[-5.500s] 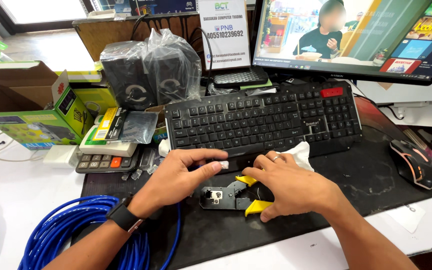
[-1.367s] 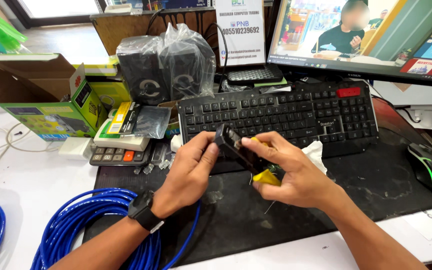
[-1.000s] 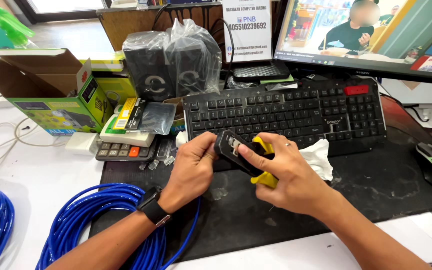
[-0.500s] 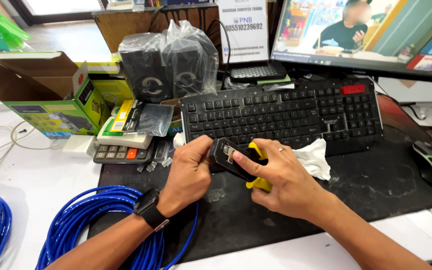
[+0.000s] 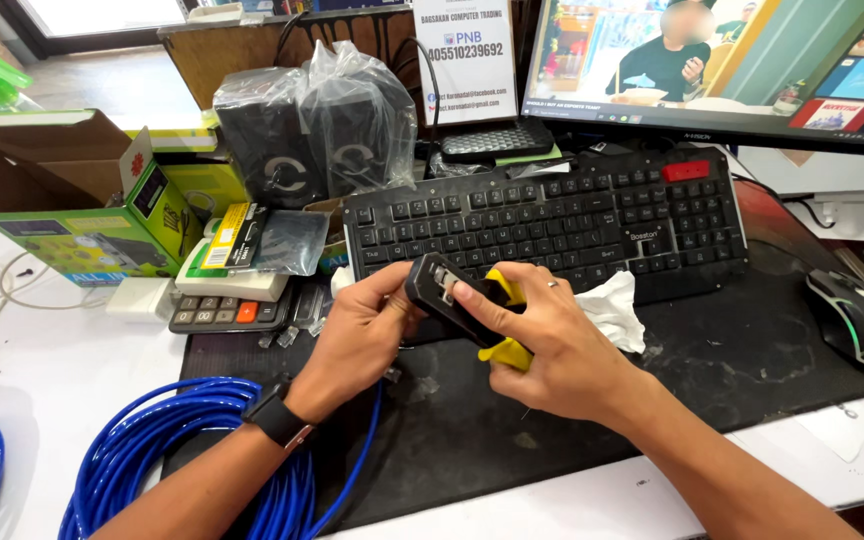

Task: The person prepares a blue ethernet cable at a desk, arranging the stripped wire conductors by hand, inserting them into an RJ45 connector, and using yellow-handled crimping pliers to crimp the connector onto the cable. They repeat the process on additional connectors, handling a coil of blue cable and loose connectors on the work mat.

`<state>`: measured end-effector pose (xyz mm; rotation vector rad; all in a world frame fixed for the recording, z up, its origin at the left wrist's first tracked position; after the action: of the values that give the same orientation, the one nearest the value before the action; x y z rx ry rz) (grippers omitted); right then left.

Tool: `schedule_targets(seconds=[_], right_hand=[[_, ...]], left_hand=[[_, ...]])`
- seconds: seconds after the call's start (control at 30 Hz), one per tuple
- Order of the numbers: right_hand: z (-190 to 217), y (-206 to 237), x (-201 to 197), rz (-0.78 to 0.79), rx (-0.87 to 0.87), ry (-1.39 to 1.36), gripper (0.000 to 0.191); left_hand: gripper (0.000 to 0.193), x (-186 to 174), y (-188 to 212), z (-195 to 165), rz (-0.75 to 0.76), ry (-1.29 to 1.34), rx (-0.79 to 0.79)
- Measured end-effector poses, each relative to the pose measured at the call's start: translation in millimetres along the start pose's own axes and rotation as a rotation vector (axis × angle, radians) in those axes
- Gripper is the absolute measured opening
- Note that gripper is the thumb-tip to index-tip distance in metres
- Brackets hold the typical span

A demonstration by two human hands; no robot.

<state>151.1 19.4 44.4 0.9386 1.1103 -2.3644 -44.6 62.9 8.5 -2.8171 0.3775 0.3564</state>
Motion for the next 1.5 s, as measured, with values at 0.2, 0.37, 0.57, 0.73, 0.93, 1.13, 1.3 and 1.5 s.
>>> schedule_targets(seconds=[0.2, 0.37, 0.57, 0.73, 0.93, 1.13, 1.3, 1.5], right_hand=[[-3.6, -0.6, 0.8, 0.025, 0.098, -0.091, 0.089], [-0.7, 0.1, -2.2, 0.020, 0.050, -0.092, 0.088], [3.3, 1.6, 4.3, 0.052, -0.005, -0.005, 0.091], [1.5, 2.9, 5.5, 0.040, -0.007, 0.019, 0.092], [-2.8, 1.9, 6.0, 0.033, 0.040, 0.008, 0.092], [3.7, 0.1, 7.7, 0.034, 0.049, 0.030, 0.090], [16.5, -0.8, 7.9, 0.023, 0.010, 0.094, 0.089], [27.0, -2.9, 7.1, 0.001, -0.040, 0.185, 0.082]], left_hand=[[0.027, 2.8, 0.2, 10.5, 0.150, 0.156, -0.025], [0.021, -2.2, 0.8, 5.6, 0.126, 0.020, 0.045], [0.017, -5.4, 4.2, -4.9, 0.039, -0.229, 0.069], [0.017, -5.7, 3.5, -8.4, 0.036, -0.262, 0.094], [0.027, -4.1, 0.0, 8.6, 0.115, 0.031, -0.076], [0.034, -3.6, -0.4, 14.7, 0.165, 0.314, -0.148], [0.042, -6.3, 2.1, 1.9, 0.071, -0.266, -0.018], [0.048, -5.8, 3.3, -5.1, -0.046, -0.344, -0.014]])
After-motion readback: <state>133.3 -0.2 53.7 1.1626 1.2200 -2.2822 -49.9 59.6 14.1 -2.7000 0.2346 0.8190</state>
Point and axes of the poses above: each hand's wrist, its own y-axis away from the middle knuckle, its own x-axis out of the palm, z = x × y, the point moved 5 cm from there along -y, towards the middle knuckle, and after that the axes turned 15 degrees about -y, right-handed, at the moved point
